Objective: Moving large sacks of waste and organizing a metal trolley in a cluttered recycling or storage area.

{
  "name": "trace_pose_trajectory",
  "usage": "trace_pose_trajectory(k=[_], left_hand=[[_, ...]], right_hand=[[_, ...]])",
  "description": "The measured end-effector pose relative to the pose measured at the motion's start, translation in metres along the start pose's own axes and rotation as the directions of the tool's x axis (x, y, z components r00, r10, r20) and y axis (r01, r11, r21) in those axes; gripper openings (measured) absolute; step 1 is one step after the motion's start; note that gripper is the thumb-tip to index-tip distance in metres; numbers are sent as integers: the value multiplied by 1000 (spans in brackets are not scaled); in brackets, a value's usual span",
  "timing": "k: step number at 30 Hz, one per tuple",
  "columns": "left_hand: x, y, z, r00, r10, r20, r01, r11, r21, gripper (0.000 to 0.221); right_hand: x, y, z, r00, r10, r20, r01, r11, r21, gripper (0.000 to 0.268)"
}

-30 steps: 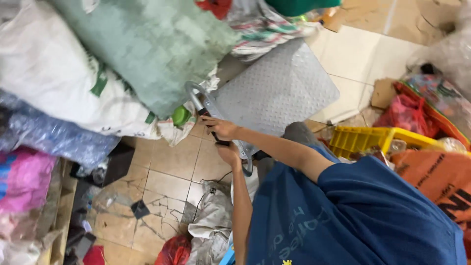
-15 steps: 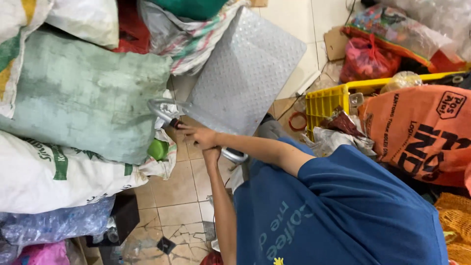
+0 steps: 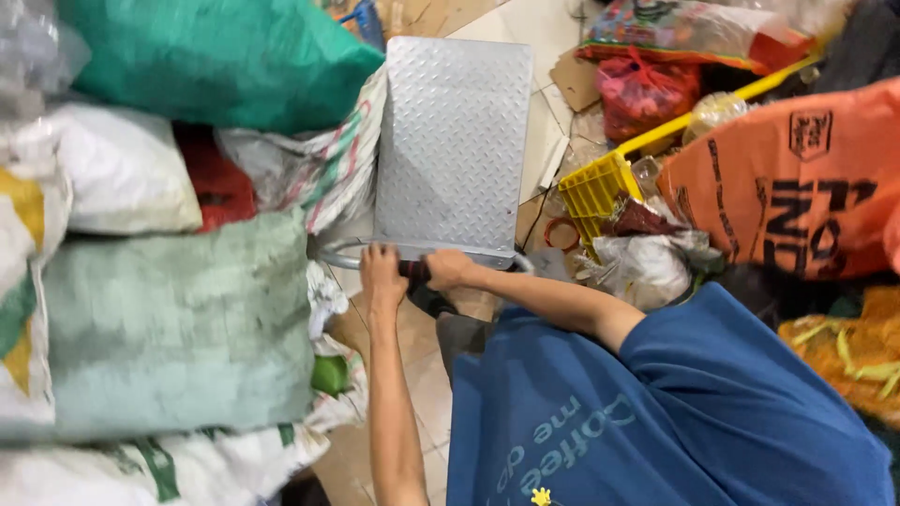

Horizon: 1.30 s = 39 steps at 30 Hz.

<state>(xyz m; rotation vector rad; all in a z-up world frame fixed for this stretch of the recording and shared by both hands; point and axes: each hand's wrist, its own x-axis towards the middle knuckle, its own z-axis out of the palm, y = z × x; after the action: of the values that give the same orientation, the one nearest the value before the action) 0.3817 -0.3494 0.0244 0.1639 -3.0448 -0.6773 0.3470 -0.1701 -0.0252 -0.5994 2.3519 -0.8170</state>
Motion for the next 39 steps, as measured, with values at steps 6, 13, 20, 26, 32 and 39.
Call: trace_pose_trajectory(k=[6, 13, 20, 26, 32, 39], left_hand=[[68, -16, 39, 724, 472, 504, -535, 844, -22, 57], [58, -6, 36, 639, 376, 671, -518, 856, 14, 36], [27, -27, 3, 600, 333, 727, -517, 855, 35, 35], [-12, -62, -4, 606, 368, 705, -556, 830, 45, 38], [-54, -93, -26, 624, 344, 702, -552, 830, 83, 36], [-108, -140, -36, 603, 411, 683, -620, 781, 78, 34]], right_hand=[[-6, 14, -14, 921, 389, 28, -385, 918, -95, 30], [-23, 17, 20, 859, 441, -259, -496, 843, -207, 31], [-43, -28, 63, 845, 399, -355, -479, 861, -170, 32], [-65, -76, 100, 837, 403, -371, -477, 869, -130, 25], [-90, -115, 139, 813, 392, -431, -475, 875, -100, 21], [-108, -155, 202, 769, 386, -509, -482, 874, -65, 22]])
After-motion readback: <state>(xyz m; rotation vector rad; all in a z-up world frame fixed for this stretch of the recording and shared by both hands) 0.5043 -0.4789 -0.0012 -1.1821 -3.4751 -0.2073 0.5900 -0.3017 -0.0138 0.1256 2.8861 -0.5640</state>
